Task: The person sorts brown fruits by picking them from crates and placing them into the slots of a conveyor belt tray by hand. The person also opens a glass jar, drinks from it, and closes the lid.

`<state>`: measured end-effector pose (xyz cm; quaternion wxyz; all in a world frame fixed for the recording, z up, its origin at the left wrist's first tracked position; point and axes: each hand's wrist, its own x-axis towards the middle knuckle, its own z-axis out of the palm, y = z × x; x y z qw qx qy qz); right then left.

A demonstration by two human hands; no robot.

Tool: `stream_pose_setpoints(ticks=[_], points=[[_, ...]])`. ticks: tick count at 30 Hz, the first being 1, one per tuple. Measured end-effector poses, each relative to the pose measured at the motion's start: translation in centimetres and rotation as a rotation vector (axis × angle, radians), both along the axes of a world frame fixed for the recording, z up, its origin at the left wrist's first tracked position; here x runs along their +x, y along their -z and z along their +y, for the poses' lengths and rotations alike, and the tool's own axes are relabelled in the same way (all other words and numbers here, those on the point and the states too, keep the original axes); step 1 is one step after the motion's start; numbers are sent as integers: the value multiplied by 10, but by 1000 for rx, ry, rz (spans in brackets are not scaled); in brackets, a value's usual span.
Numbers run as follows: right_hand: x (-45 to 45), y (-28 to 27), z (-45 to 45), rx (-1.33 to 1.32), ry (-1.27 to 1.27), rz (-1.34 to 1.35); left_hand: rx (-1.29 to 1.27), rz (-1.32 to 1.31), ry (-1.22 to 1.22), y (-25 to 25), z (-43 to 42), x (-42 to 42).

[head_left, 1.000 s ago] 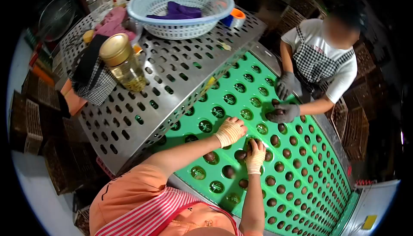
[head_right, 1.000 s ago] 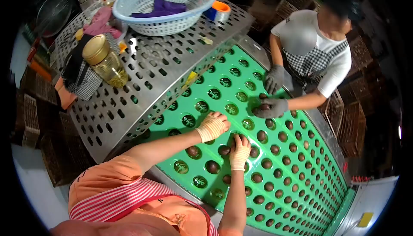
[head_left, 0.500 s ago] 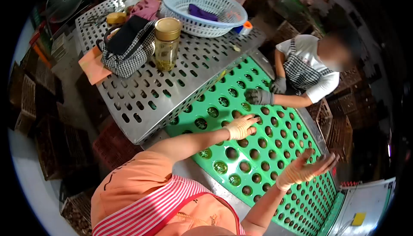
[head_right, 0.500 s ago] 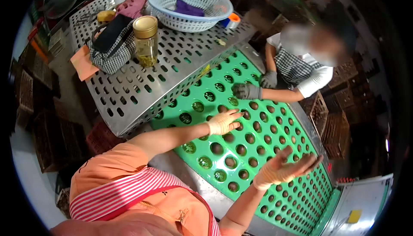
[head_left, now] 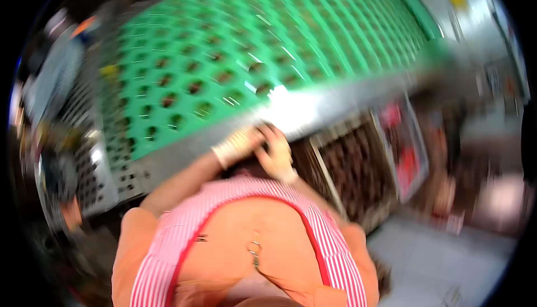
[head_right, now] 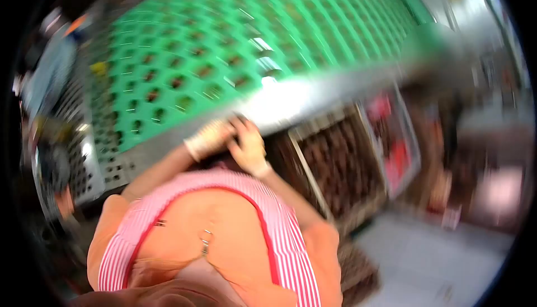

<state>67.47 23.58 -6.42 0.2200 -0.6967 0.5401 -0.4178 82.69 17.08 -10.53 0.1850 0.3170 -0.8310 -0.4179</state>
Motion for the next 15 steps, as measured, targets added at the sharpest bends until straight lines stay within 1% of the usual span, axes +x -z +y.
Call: stream_pose_setpoints(ticks=[1, 3, 5, 6, 7, 9, 10, 11, 12, 13, 14, 15], points=[[-12, -3, -3, -7, -7, 23, 339, 141, -126, -57, 0, -15], [-25, 2, 33, 36, 107, -37, 422, 49, -125, -83, 30, -34], [-51, 3, 71, 173, 168, -206, 457, -139, -29, -102, 45, -69], [-73, -3, 56, 227, 229, -292, 489, -64, -4, -100, 17, -100], [-87, -13, 55, 228, 302, -285, 434, -38, -9, -99, 6, -117], [-122, -14, 72, 371, 386, -364, 124, -146, 188, -97, -12, -156], [-143, -18, 84, 303, 442, -318, 72, -147, 245, -85, -16, -177], [-161, -11, 97, 240, 542, -137, 18, -146, 297, -71, -19, -195], [-181, -11, 106, 272, 615, -51, 75, -271, 325, -60, -21, -215], [-202, -7, 119, 277, 685, -17, 111, -322, 356, -49, -18, -233], [-222, 3, 136, 345, 761, 119, 128, -312, 387, -36, -15, -248], [-240, 14, 150, 505, 816, 165, 145, -301, 414, -25, -14, -262]])
